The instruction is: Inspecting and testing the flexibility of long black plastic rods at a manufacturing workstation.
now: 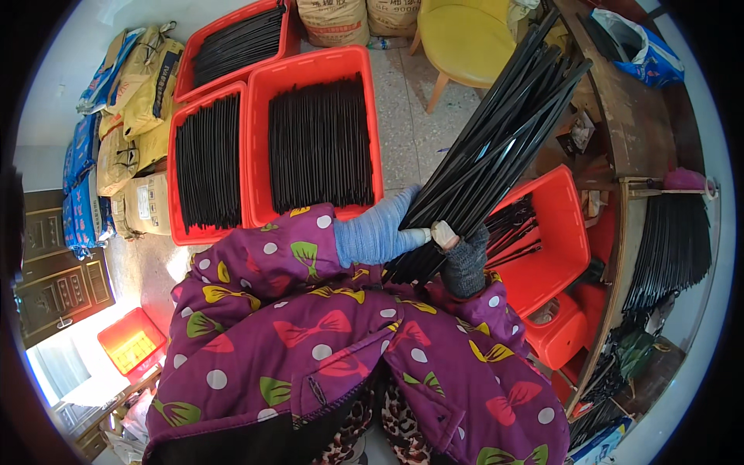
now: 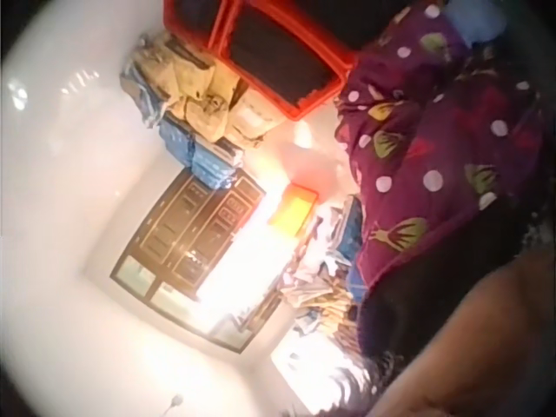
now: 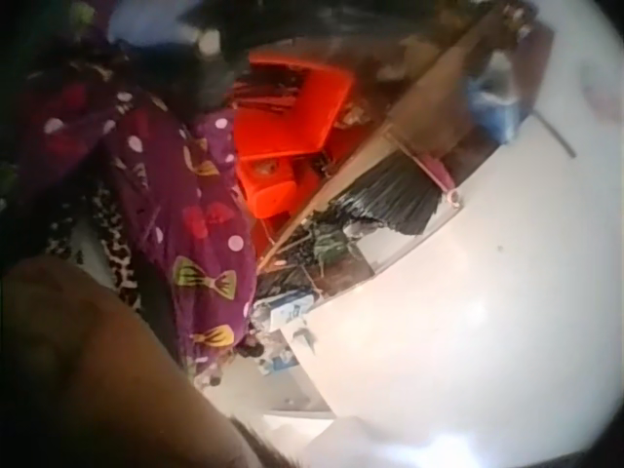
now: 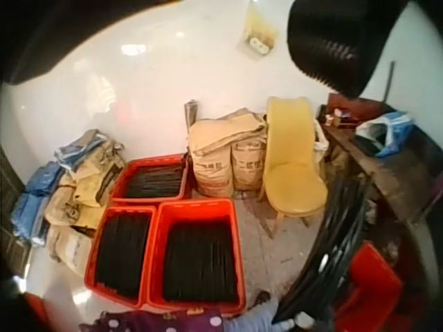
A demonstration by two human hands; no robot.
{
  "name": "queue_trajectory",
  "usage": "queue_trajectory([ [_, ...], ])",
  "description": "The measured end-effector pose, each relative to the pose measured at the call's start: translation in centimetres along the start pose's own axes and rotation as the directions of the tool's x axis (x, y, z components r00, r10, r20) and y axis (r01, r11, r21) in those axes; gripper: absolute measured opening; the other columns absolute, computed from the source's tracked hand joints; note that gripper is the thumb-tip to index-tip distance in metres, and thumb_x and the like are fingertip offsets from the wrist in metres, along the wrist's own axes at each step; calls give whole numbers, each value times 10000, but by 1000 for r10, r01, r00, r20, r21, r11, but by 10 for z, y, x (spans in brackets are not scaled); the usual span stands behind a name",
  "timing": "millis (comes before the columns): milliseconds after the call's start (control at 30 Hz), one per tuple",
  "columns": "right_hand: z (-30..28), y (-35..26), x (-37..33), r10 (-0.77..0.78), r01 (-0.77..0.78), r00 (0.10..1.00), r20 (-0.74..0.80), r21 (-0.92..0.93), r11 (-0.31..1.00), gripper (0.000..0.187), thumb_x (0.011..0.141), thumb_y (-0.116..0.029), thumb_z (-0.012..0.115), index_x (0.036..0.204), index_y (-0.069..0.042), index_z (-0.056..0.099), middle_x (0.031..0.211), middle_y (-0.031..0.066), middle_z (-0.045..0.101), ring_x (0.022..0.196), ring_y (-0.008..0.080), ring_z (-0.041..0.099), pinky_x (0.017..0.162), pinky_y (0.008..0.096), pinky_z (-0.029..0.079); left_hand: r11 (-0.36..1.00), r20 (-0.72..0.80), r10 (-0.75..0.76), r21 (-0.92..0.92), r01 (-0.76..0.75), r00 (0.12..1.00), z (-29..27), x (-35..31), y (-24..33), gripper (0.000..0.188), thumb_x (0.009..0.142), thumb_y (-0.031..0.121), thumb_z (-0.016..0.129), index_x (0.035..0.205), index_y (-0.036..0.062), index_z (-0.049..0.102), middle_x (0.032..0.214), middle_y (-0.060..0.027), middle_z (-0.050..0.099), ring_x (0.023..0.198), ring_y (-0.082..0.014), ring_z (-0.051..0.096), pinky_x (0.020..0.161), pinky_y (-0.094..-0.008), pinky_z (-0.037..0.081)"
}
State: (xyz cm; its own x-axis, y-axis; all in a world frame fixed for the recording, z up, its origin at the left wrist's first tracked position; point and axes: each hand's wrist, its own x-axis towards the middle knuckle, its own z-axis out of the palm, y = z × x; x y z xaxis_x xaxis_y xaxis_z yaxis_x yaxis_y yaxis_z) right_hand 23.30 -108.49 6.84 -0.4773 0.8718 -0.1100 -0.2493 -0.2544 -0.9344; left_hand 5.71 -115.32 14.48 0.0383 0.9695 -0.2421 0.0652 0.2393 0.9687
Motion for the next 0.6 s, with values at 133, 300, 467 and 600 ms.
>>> queue_trajectory([
  [133,25,-44,56,131,-131,991,-5,-24,991,316,719,-87,678,1008,-24,568,860,33,608,750,126,576,648,263,478,979,-92,118,175,-101,989,-22,51,15,591,766,171,617,1211,-64,306,1089,-203,508,979,-210,507,844,-324,416],
  [300,11,-63,144,210,-200,969,130,-90,976,263,725,-121,667,961,-33,589,784,-8,589,657,85,532,569,235,445,998,-64,55,41,-53,996,-47,129,12,551,786,62,571,1253,-41,298,1123,-116,503,1033,-161,468,905,-298,366],
  [467,-36,-88,222,182,-179,981,67,-53,982,247,728,-145,669,927,-19,594,743,6,588,646,84,523,566,238,436,992,-31,36,-122,-40,999,-41,227,36,571,794,16,540,1285,-23,252,1153,-104,471,1042,-163,459,910,-294,362],
  [600,-79,-103,275,235,-235,972,0,-18,972,228,729,-141,671,918,-38,596,762,4,585,656,82,523,572,240,436,979,92,15,-203,4,996,-41,309,52,560,797,-2,529,1287,-11,258,1164,-100,463,1058,-157,443,921,-294,352],
])
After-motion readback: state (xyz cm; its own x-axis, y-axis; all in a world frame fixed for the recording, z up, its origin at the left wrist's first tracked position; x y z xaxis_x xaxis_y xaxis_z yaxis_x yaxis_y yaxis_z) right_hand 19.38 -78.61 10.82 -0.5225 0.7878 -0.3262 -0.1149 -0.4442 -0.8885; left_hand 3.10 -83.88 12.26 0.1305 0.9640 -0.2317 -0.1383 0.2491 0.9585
